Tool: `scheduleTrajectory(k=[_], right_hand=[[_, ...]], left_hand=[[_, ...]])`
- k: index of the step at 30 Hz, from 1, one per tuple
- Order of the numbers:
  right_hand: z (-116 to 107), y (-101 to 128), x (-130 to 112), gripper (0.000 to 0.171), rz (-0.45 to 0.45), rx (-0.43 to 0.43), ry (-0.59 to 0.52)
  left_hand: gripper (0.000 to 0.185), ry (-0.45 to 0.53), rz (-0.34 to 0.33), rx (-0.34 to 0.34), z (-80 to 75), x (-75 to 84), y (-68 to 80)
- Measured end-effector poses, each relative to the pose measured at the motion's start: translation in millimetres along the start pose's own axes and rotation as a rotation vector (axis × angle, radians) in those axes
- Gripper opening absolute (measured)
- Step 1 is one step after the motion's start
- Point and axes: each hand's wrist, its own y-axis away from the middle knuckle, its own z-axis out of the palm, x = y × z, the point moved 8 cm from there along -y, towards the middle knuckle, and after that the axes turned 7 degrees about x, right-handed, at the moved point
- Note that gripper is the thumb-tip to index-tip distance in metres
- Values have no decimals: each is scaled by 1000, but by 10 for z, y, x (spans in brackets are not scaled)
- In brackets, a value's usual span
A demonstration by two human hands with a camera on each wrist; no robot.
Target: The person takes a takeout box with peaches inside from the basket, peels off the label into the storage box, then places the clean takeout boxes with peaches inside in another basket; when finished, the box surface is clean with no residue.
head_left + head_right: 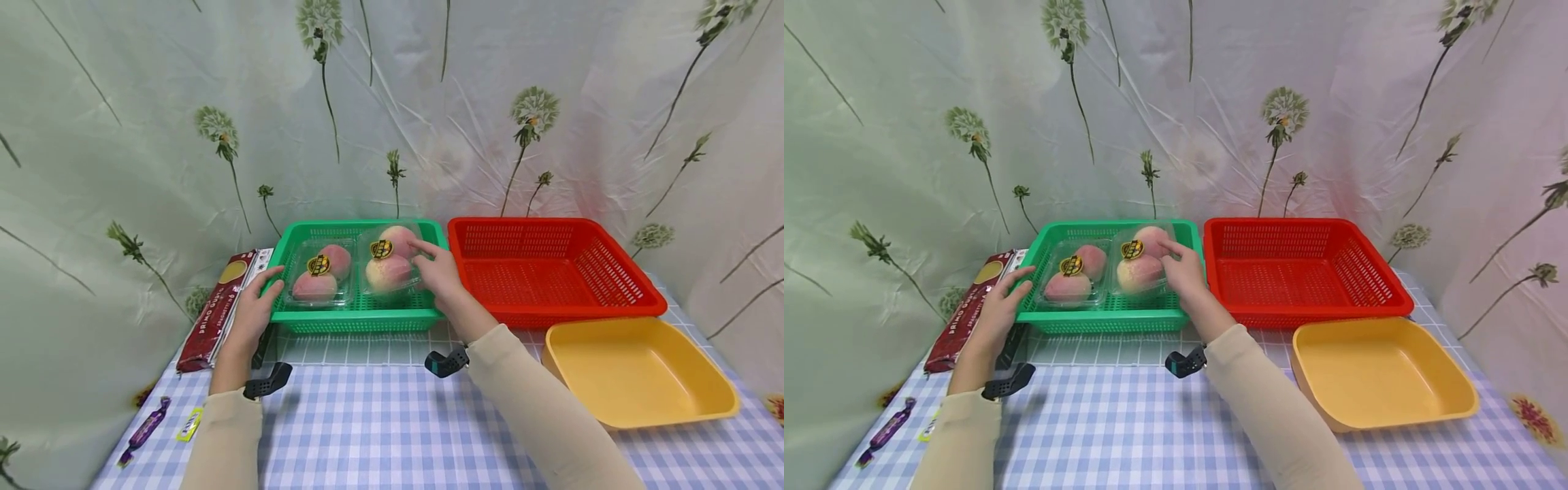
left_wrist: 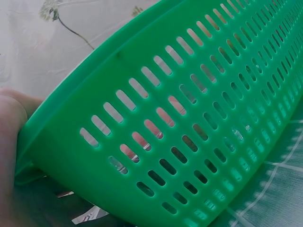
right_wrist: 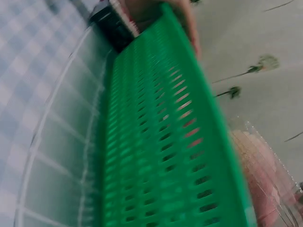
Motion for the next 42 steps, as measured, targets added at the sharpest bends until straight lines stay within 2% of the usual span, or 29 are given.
scheduleTrajectory(k=[5, 12, 18, 21, 26, 31, 35, 42], right_hand=[[-131, 97, -106, 43, -25, -26, -106], [-298, 304, -70, 37, -21, -118, -256], [-508, 535, -41, 34, -22, -144, -375], [-617, 621, -37, 32, -50, -154, -401], [-729, 712, 34, 30, -99, -206, -374], [-773, 803, 135, 29, -155, -326, -327], [-773, 873, 189, 33, -243, -475, -330], [-730, 993, 297, 43, -378, -732, -338]], left_hand=[[52, 9, -10, 10, 25, -11, 2], [50, 38, -16, 51, 33, 13, 2], [48, 60, -36, 61, 35, 11, 9], [48, 62, -32, 84, 23, 16, 4], [46, 54, -28, 133, -10, 11, 7], [46, 56, -22, 138, -14, 7, 16], [48, 33, -17, 170, -49, 19, 21], [51, -120, 13, 253, -142, 78, 23]])
